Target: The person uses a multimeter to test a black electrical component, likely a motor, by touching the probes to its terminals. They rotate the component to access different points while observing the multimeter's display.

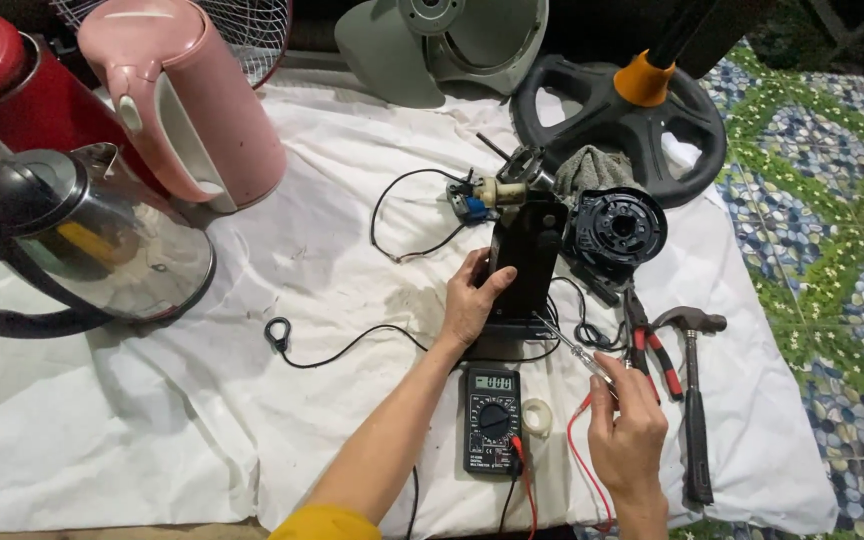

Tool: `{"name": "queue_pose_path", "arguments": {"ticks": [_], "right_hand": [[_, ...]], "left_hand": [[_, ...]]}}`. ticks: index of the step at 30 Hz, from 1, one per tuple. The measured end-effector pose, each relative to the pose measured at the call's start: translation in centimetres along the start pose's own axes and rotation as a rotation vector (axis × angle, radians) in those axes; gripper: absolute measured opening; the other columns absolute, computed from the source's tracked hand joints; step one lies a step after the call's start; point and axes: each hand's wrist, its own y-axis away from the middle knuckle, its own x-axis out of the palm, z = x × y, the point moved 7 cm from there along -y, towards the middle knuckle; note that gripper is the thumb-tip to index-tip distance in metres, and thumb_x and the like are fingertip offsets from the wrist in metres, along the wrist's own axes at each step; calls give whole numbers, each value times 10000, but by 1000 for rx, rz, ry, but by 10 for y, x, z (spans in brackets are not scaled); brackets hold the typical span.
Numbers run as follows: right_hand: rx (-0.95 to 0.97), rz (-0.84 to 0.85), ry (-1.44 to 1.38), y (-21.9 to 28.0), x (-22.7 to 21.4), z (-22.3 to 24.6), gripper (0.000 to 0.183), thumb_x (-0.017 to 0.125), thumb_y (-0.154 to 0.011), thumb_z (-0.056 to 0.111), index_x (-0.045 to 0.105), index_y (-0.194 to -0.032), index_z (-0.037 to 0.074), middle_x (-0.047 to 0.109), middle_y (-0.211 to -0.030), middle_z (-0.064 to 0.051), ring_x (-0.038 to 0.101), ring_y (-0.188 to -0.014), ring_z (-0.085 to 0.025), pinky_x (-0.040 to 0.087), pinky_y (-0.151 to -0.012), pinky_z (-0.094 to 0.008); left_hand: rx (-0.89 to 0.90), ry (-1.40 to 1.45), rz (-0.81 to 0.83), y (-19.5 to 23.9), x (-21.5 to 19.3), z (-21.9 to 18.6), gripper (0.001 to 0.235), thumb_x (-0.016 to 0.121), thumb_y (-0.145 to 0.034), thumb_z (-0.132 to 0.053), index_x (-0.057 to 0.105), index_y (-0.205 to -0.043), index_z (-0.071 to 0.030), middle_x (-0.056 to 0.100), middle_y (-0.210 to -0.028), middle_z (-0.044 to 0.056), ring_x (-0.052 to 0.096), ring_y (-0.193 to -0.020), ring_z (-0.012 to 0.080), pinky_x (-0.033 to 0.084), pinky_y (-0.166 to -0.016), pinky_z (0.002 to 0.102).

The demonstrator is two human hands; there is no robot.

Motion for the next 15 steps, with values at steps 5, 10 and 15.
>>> {"name": "queue_pose_path", "arguments": {"ticks": [5,10,15], "right_hand": [[-28,-9,9,1,0,2,253,586,-1016,33,664,-1255,0,676,-983,-119,618,-829,-216,529,-708,-341],[-40,-18,31,1,0,5,248,584,-1023,38,664,-1257,19,653,-941,-109,595,-810,-223,503,-724,-356],[-40,-5,17,0,-2,9,261,575,-1025,44,656,-1270,8,670,-996,-132,623,-834,-232,526,-753,-367]], "left_hand": [[2,-19,-5,-1,0,3,491,724,-790,-447,665,-1134,-102,662,-960,29,587,-893,142,491,-825,282],[13,-32,1,1,0,-1,505,718,-789,-472,666,-1134,-106,656,-939,20,579,-878,137,483,-818,280],[8,-15,-3,-1,-1,5,445,731,-798,-428,668,-1101,-108,601,-875,-4,520,-819,117,455,-772,265]]}}
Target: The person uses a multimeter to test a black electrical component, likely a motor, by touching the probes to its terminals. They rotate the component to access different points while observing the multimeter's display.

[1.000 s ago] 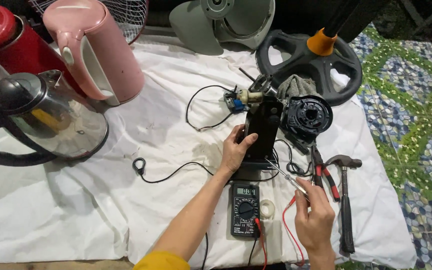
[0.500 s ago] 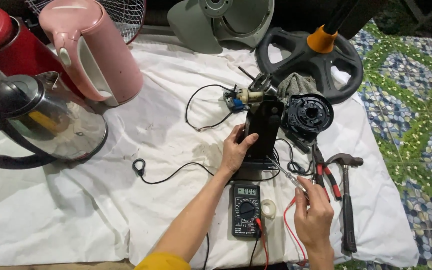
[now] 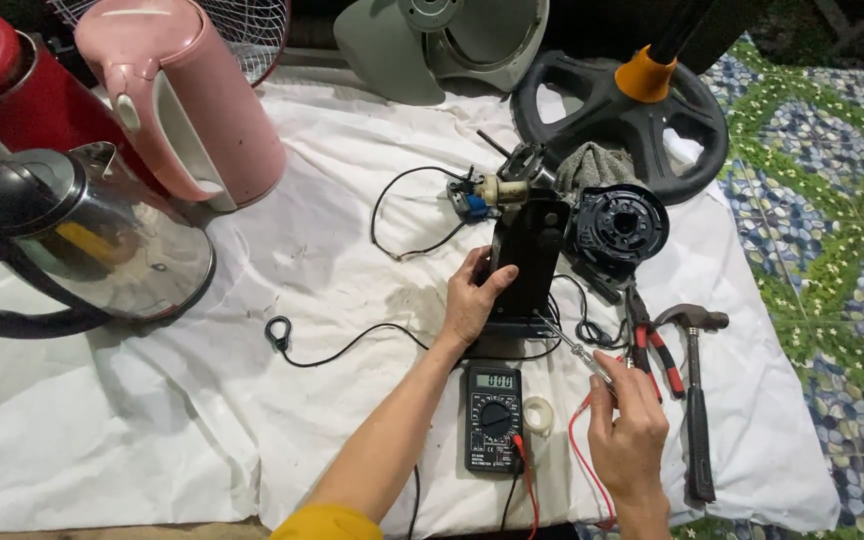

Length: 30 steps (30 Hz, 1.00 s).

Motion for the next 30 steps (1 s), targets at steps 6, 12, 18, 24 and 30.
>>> {"name": "queue_pose_path", "arguments": {"ticks": [6,12,18,24,30], "right_hand": [[-48,-21,18,0,0,0,260,582,-1022,28,668,-1264,-8,666,-971,-133,601,-879,-254,512,-776,-376],[-115,-61,25,-2,0,12,271,595,-1014,2,677,-1271,-27,648,-953,-155,590,-857,-266,518,-756,-381],[-139,-112,123,-2,5,21,261,618,-1007,-8,710,-1251,6,613,-940,-140,574,-871,-290,509,-787,-412],[-186,-151,167,-10,2,26,234,664,-986,-51,725,-1208,-13,635,-956,-130,575,-861,-286,516,-808,-419],[-219,-136,209,-12,2,42,203,695,-968,-39,745,-1160,2,612,-901,-107,546,-829,-290,501,-744,-400]], "left_hand": [[-19,0,2,1,0,-3,494,728,-790,-425,666,-1153,-95,666,-931,29,593,-862,134,501,-802,273],[-4,-17,1,2,1,-7,512,715,-783,-459,664,-1139,-95,662,-953,26,588,-887,140,491,-818,281],[-26,19,2,2,1,-4,503,727,-781,-431,666,-1147,-90,672,-953,39,604,-888,140,512,-814,275],[-18,6,5,3,1,-7,485,727,-776,-457,673,-1105,-105,663,-918,17,591,-869,132,496,-812,273],[1,1,-2,3,1,-9,437,725,-796,-417,670,-1093,-101,655,-914,5,575,-855,123,485,-800,267]]}}
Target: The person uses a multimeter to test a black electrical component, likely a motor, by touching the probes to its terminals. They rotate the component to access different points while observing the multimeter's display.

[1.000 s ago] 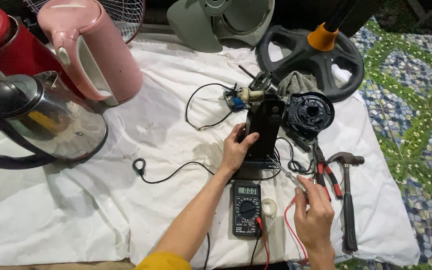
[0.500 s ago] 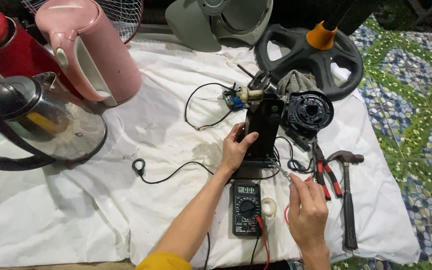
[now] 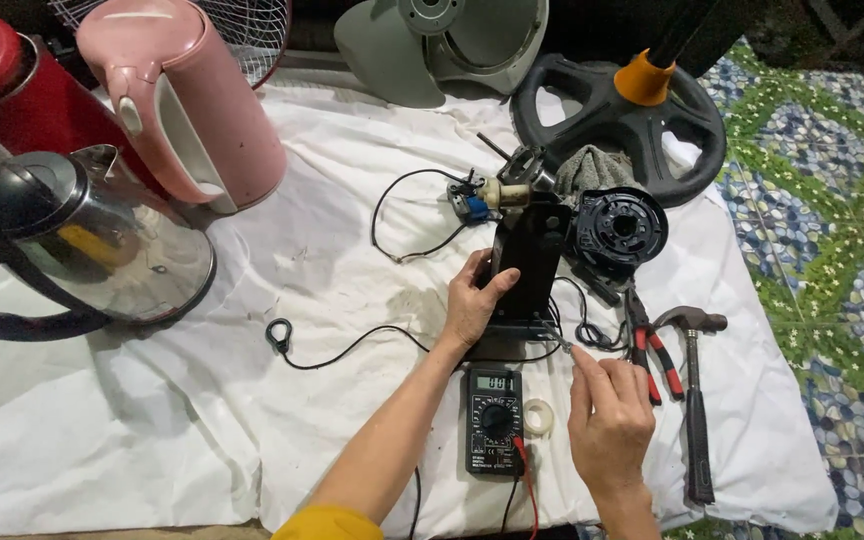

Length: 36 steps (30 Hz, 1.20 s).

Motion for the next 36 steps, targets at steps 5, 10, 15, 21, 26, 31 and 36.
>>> {"name": "queue_pose_path", "arguments": {"ticks": [5,10,15,21,26,31,36], "right_hand": [[1,-63,8,1,1,-1,197,738,-946,-71,765,-1128,-2,638,-914,-128,569,-836,-292,511,-740,-394],[-10,-93,0,0,-2,0,191,734,-955,-86,763,-1129,-12,643,-917,-140,578,-828,-301,513,-752,-408],[-2,-99,1,2,-1,-3,182,749,-947,-82,759,-1121,-28,673,-912,-141,600,-832,-298,528,-769,-404],[15,-96,-18,2,-1,-5,180,739,-954,-87,746,-1127,-37,666,-897,-146,606,-818,-299,528,-766,-412],[177,-16,-111,12,9,-13,211,695,-961,-62,726,-1168,-43,663,-917,-160,619,-765,-249,555,-709,-354],[802,291,-380,19,22,-27,348,621,-973,136,711,-1303,69,703,-763,-68,423,-502,-123,383,-469,-300],[1325,385,-1019,46,50,-26,591,500,-993,126,405,-1570,36,239,-650,0,193,-500,-113,155,-424,-286]], "left_hand": [[2,-4,-2,-1,-1,1,440,729,-791,-426,670,-1087,-106,658,-924,14,581,-863,133,486,-800,274],[-30,-27,3,1,-1,0,469,719,-772,-460,657,-1069,-103,593,-858,7,530,-810,142,456,-765,279],[-7,1,6,0,0,1,475,729,-771,-451,665,-1084,-99,644,-915,15,578,-865,142,484,-811,279],[5,-1,5,1,-1,1,455,735,-782,-461,661,-1065,-112,628,-903,4,560,-857,133,470,-806,278],[9,-13,6,0,-1,5,471,738,-776,-483,668,-1071,-123,645,-907,8,583,-857,133,490,-804,276],[44,-11,6,0,-1,5,465,739,-785,-478,667,-1075,-121,644,-911,4,575,-873,127,478,-821,282],[102,-35,30,-1,-1,9,431,729,-806,-472,644,-1053,-129,601,-888,1,558,-842,136,470,-791,283]]}}
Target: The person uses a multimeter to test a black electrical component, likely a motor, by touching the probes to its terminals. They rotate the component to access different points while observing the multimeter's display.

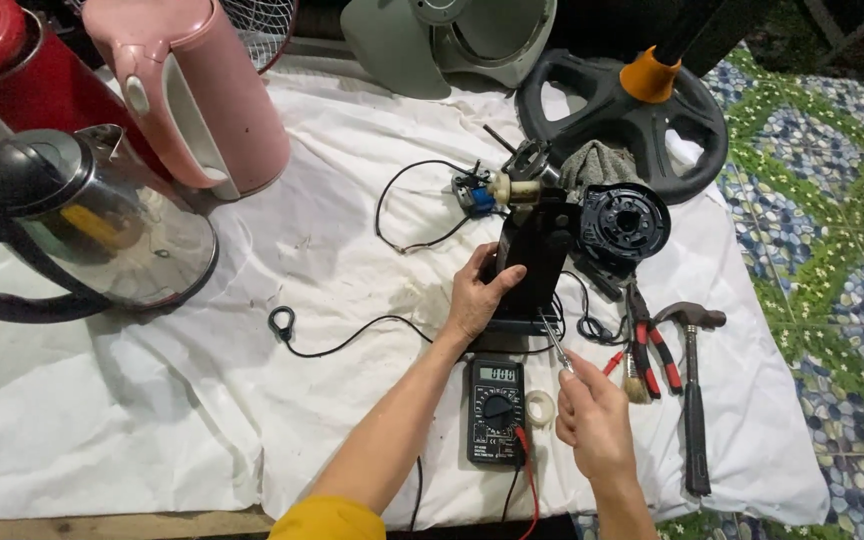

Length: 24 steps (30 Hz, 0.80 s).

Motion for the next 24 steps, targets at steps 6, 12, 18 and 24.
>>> {"name": "queue_pose_path", "arguments": {"ticks": [6,12,18,24], "right_hand": [[-197,-177,540,-9,-12,-5,584,571,-941,340,577,-1421,7,701,-1314,-158,680,-1123,-238,534,-928,-354],[-610,-280,1000,-25,-6,-22,426,527,-1030,267,615,-1365,19,777,-937,-153,730,-768,-332,572,-737,-466],[-426,-180,1062,-28,-15,3,456,499,-1025,352,626,-1359,69,784,-952,-199,752,-800,-368,569,-800,-489],[-575,-290,1060,-18,-8,5,239,576,-1024,268,595,-1193,99,638,-550,-71,612,-474,-256,493,-547,-436]], "left_hand": [[21,0,12,3,-1,-7,438,727,-813,-468,651,-1078,-128,650,-958,10,597,-927,144,484,-875,296],[-16,20,15,1,-1,-1,404,750,-815,-417,651,-1082,-132,619,-905,-21,570,-874,108,475,-831,269],[34,25,16,-1,0,1,388,756,-828,-385,652,-1088,-117,656,-960,-7,596,-929,112,481,-875,274],[44,-3,22,-1,-1,3,424,751,-817,-425,642,-1099,-128,645,-981,-4,588,-947,129,472,-890,299]]}}
